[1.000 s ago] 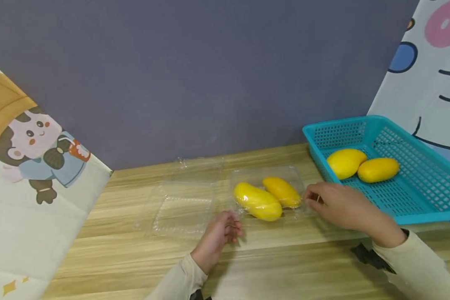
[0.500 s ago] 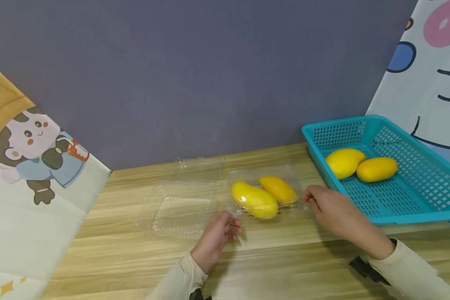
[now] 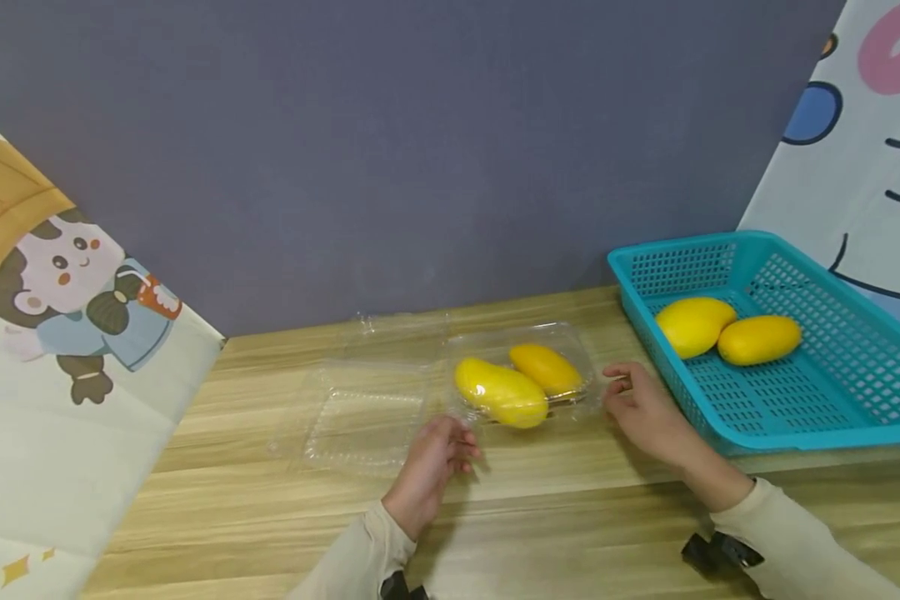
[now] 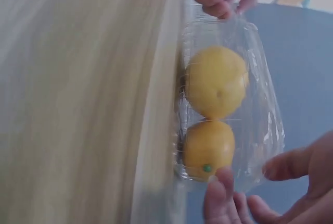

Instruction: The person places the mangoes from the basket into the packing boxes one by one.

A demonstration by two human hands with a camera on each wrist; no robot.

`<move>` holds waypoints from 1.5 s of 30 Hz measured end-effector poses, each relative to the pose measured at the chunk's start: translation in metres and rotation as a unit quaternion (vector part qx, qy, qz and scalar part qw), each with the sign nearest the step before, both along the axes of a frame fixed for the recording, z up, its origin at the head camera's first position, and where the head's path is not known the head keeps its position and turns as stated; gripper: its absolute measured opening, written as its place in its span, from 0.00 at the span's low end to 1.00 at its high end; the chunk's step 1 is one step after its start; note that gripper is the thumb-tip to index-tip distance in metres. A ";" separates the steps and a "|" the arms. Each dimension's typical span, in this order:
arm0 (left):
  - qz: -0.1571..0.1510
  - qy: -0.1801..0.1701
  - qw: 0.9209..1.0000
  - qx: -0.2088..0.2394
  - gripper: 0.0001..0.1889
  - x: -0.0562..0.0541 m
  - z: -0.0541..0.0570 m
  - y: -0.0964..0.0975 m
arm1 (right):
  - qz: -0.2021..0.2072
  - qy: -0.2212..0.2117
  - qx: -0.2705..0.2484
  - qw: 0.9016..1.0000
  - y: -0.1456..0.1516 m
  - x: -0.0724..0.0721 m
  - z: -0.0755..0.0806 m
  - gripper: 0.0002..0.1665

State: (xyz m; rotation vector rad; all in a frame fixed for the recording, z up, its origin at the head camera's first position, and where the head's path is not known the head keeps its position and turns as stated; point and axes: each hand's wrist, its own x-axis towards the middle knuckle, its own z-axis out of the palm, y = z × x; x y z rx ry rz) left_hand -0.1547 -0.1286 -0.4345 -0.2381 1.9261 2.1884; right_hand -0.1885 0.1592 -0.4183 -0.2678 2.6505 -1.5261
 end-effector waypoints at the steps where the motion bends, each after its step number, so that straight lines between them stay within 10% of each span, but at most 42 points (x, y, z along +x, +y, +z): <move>1: 0.000 -0.001 1.000 -0.001 0.09 0.000 0.000 0.000 | 0.000 -0.039 -0.023 0.999 0.001 -0.002 -0.001 0.24; 9: -0.020 -0.021 1.000 -0.011 0.10 -0.003 0.002 -0.001 | 0.024 -0.182 -0.074 0.980 0.008 -0.011 -0.007 0.15; 45: -0.045 -0.010 0.998 -0.042 0.12 -0.007 0.003 -0.003 | 0.065 -0.188 -0.070 0.978 0.008 -0.016 -0.007 0.17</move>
